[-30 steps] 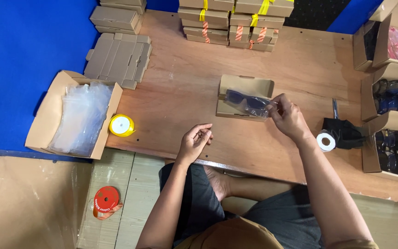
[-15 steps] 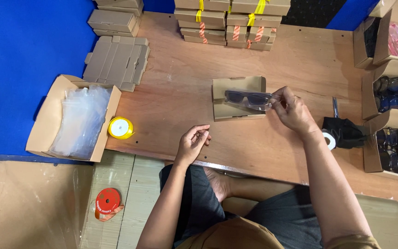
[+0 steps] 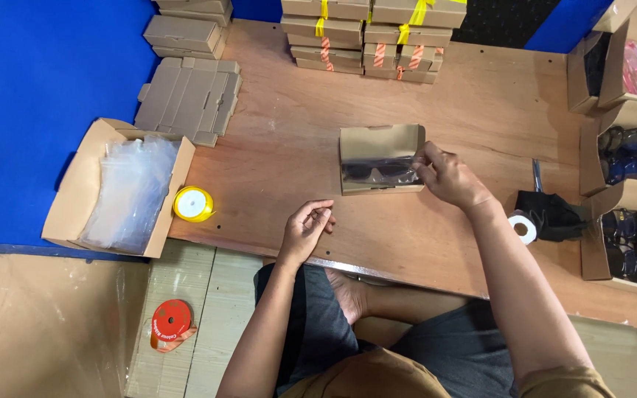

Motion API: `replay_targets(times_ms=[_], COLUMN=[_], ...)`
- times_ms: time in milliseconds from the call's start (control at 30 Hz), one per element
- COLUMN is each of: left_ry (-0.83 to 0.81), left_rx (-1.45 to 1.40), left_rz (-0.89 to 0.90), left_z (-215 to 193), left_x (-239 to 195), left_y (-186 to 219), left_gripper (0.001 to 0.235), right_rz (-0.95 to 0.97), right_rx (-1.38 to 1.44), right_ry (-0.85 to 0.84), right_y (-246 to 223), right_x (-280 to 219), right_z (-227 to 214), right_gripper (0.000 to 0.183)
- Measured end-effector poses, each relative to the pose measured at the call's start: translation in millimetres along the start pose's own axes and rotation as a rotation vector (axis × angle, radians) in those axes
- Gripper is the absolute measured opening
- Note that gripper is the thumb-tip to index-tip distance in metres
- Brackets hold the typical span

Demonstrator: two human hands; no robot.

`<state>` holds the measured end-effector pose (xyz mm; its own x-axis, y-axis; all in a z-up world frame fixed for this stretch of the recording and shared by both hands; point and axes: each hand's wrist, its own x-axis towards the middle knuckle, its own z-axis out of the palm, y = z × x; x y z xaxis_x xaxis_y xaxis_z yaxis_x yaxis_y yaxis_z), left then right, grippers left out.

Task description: Assembling a small cardboard box, cleaning sunglasses with a cloth, placing them in a plastic sleeve and then into the box, and finally tying a yellow ribbon around the box.

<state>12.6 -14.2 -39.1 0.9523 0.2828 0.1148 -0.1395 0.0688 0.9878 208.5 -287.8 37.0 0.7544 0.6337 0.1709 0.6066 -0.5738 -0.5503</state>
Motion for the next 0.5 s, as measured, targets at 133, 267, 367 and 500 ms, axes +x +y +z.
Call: replay_targets(times_ms=[133,267,367,500], left_ry=[-0.001,0.008,0.038,0.079], left_rx=[0.0,0.078,0.3,0.777], left_rz=[0.006,0.047,0.194,0.509], left_z=[0,6,18,36], left_x=[1,1,1,13], left_y=[2,1,14,29], left_gripper=[0.023,0.022,0.025,0.05], right_rz=[0.01,0.027,0.039,-0.011], right_rx=[-0.303,-0.536,-0.591,-0.585], right_ry=[0.019,0.105,0.139,0.187], right_y=[31,32,31,10], right_x=[6,2,0,-1], right_z=[26,43,51,48], right_gripper=[0.016,0.022,0.026,0.018])
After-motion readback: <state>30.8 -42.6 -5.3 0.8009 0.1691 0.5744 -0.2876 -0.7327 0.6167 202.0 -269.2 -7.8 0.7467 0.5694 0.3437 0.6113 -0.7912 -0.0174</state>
